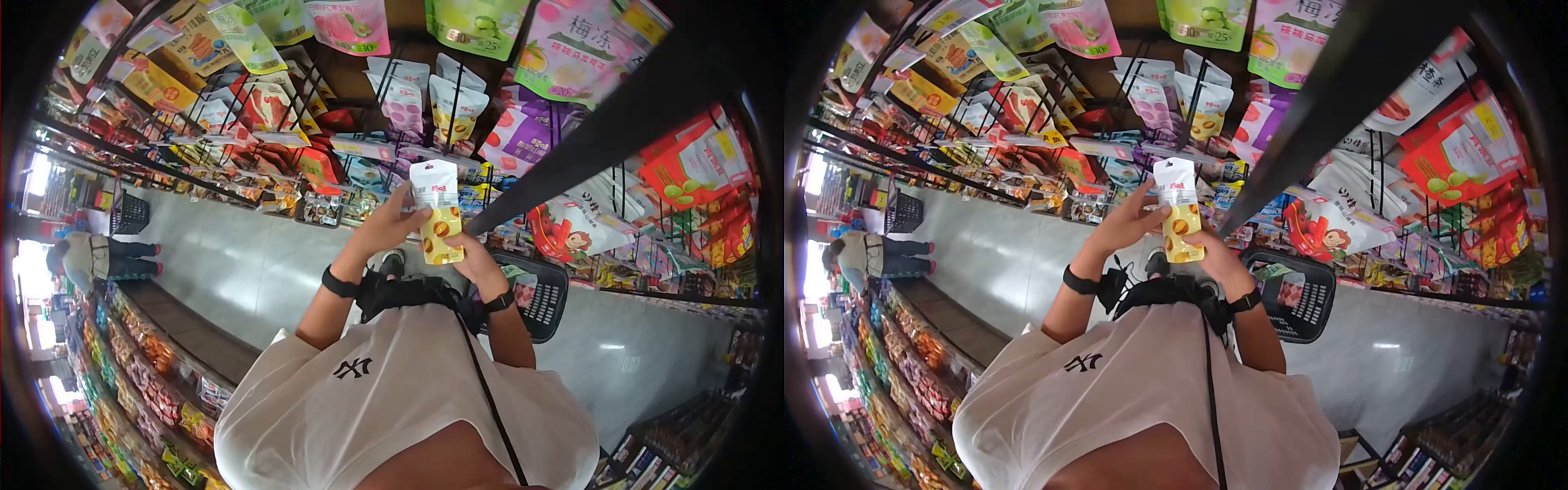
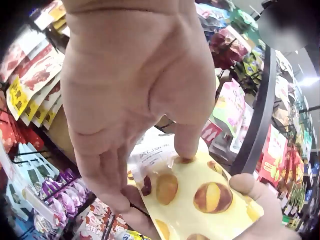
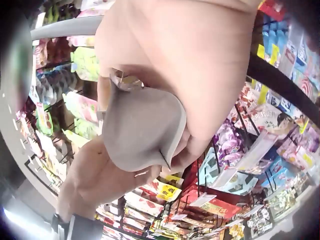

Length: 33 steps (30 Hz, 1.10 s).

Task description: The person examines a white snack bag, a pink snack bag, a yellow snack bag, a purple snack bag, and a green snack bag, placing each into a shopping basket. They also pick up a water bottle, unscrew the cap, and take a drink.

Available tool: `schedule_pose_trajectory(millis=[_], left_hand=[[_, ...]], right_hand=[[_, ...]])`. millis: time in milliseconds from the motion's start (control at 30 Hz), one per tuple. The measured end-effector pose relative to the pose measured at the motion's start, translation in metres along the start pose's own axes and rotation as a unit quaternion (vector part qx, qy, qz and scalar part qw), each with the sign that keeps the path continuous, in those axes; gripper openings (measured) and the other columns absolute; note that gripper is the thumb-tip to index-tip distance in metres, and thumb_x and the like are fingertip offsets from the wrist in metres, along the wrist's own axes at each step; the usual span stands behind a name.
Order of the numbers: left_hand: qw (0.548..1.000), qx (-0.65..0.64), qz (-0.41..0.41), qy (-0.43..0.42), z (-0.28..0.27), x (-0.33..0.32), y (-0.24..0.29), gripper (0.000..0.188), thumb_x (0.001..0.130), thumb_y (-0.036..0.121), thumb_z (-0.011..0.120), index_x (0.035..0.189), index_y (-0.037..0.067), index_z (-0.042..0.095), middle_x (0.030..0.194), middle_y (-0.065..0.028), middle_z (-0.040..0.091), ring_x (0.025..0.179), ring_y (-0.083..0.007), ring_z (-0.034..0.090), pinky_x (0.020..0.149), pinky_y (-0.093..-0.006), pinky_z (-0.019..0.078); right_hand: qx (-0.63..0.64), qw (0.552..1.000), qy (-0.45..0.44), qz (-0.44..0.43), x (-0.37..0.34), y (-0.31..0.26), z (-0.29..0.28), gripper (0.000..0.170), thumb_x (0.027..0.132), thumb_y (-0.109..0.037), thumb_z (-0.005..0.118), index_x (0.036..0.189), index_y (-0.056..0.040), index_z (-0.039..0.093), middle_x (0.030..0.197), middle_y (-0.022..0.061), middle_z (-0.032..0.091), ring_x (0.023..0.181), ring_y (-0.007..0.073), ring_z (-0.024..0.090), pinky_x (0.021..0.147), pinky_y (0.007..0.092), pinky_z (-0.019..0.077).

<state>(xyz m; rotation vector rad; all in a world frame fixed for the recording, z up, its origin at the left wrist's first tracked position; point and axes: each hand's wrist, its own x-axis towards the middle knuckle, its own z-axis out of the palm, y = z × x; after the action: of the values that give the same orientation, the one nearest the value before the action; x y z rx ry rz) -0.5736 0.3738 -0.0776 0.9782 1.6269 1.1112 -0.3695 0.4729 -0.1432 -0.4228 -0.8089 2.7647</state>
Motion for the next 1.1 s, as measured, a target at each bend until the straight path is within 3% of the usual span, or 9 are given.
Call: schedule_pose_trajectory(millis=[200, 233, 367, 500, 600, 633, 867, 967, 1100], left_hand=[[0.995, 0.027, -0.046, -0.081, -0.035, 0.032, 0.03, 0.084, 0.094, 0.038, 0.081, 0.156, 0.001, 0.039, 0.121, -0.0141, 0.064, 0.104, -0.0202, 0.067, 0.077, -0.0342, 0.0576], [0.996, 0.025, -0.017, -0.083, -0.036, 0.044, 0.011, 0.08, 0.093, 0.038, 0.081, 0.153, 0.002, 0.043, 0.119, -0.0131, 0.064, 0.101, -0.019, 0.067, 0.077, -0.034, 0.0565], [0.988, 0.066, 0.094, -0.104, -0.04, 0.071, -0.03, 0.062, 0.099, 0.026, 0.074, 0.149, 0.001, 0.046, 0.115, -0.0112, 0.065, 0.099, -0.0174, 0.067, 0.082, -0.0337, 0.056], [0.985, -0.025, 0.117, -0.123, -0.044, 0.082, -0.015, 0.038, 0.105, 0.013, 0.064, 0.139, -0.001, 0.053, 0.111, -0.0087, 0.069, 0.094, -0.0133, 0.065, 0.081, -0.0319, 0.0544], [0.98, 0.021, 0.166, -0.103, -0.048, 0.098, -0.015, 0.035, 0.105, 0.014, 0.063, 0.136, -0.001, 0.054, 0.113, -0.0106, 0.069, 0.097, -0.0134, 0.067, 0.082, -0.0323, 0.0549], [0.97, 0.037, 0.225, -0.083, -0.048, 0.097, -0.007, 0.035, 0.106, 0.017, 0.064, 0.134, -0.002, 0.054, 0.111, -0.0103, 0.068, 0.096, -0.0147, 0.067, 0.081, -0.0317, 0.0548], [0.976, 0.034, 0.194, -0.091, -0.043, 0.1, -0.008, 0.035, 0.105, 0.019, 0.066, 0.131, -0.002, 0.054, 0.108, -0.01, 0.068, 0.094, -0.0145, 0.067, 0.083, -0.03, 0.0549], [0.962, -0.078, 0.256, -0.06, -0.038, 0.102, -0.009, 0.032, 0.101, 0.022, 0.071, 0.121, -0.002, 0.062, 0.101, -0.0144, 0.069, 0.09, -0.024, 0.068, 0.08, -0.0363, 0.0548], [0.967, -0.033, 0.229, -0.11, -0.046, 0.095, 0.001, 0.039, 0.102, 0.015, 0.071, 0.135, -0.002, 0.058, 0.109, -0.009, 0.068, 0.092, -0.0125, 0.066, 0.082, -0.0284, 0.0545]], right_hand=[[0.061, 0.993, 0.101, -0.015, 0.029, 0.013, -0.009, 0.058, 0.094, -0.006, 0.064, 0.148, 0.0, 0.046, 0.136, 0.0132, 0.064, 0.122, 0.0257, 0.065, 0.106, 0.0404, 0.0518], [0.064, 0.991, 0.117, -0.02, 0.033, 0.014, -0.009, 0.057, 0.094, -0.008, 0.066, 0.148, -0.0002, 0.047, 0.136, 0.0123, 0.064, 0.123, 0.0243, 0.064, 0.106, 0.0393, 0.0516], [-0.124, 0.95, 0.258, -0.121, 0.051, 0.019, -0.006, 0.051, 0.096, -0.018, 0.076, 0.141, -0.0024, 0.057, 0.131, 0.0064, 0.068, 0.116, 0.0151, 0.065, 0.099, 0.0318, 0.0508], [-0.209, 0.9, 0.307, -0.228, 0.062, 0.008, 0.016, 0.036, 0.103, -0.021, 0.07, 0.133, -0.0022, 0.062, 0.122, 0.0033, 0.071, 0.109, 0.0112, 0.066, 0.097, 0.0285, 0.0502], [-0.147, 0.886, 0.323, -0.298, 0.072, 0.01, 0.006, 0.034, 0.104, -0.02, 0.069, 0.132, -0.0023, 0.063, 0.122, 0.0035, 0.071, 0.109, 0.0114, 0.066, 0.096, 0.0286, 0.0505], [-0.131, 0.882, 0.332, -0.309, 0.073, 0.007, 0.014, 0.031, 0.105, -0.019, 0.068, 0.13, -0.0019, 0.063, 0.122, 0.0035, 0.071, 0.109, 0.0116, 0.066, 0.095, 0.0287, 0.0508], [-0.122, 0.864, 0.331, -0.361, 0.066, 0.023, 0.005, 0.031, 0.104, -0.018, 0.067, 0.129, -0.0011, 0.064, 0.12, 0.0056, 0.072, 0.107, 0.0118, 0.068, 0.096, 0.0297, 0.0524], [-0.131, 0.856, 0.33, -0.375, 0.061, 0.026, 0.011, 0.03, 0.102, -0.016, 0.068, 0.128, -0.0006, 0.065, 0.119, 0.0061, 0.073, 0.105, 0.0134, 0.069, 0.094, 0.031, 0.0539], [-0.141, 0.867, 0.31, -0.363, 0.057, 0.03, 0.006, 0.03, 0.1, -0.015, 0.07, 0.126, 0.0002, 0.067, 0.118, 0.0071, 0.074, 0.105, 0.0144, 0.07, 0.096, 0.0321, 0.0537]])
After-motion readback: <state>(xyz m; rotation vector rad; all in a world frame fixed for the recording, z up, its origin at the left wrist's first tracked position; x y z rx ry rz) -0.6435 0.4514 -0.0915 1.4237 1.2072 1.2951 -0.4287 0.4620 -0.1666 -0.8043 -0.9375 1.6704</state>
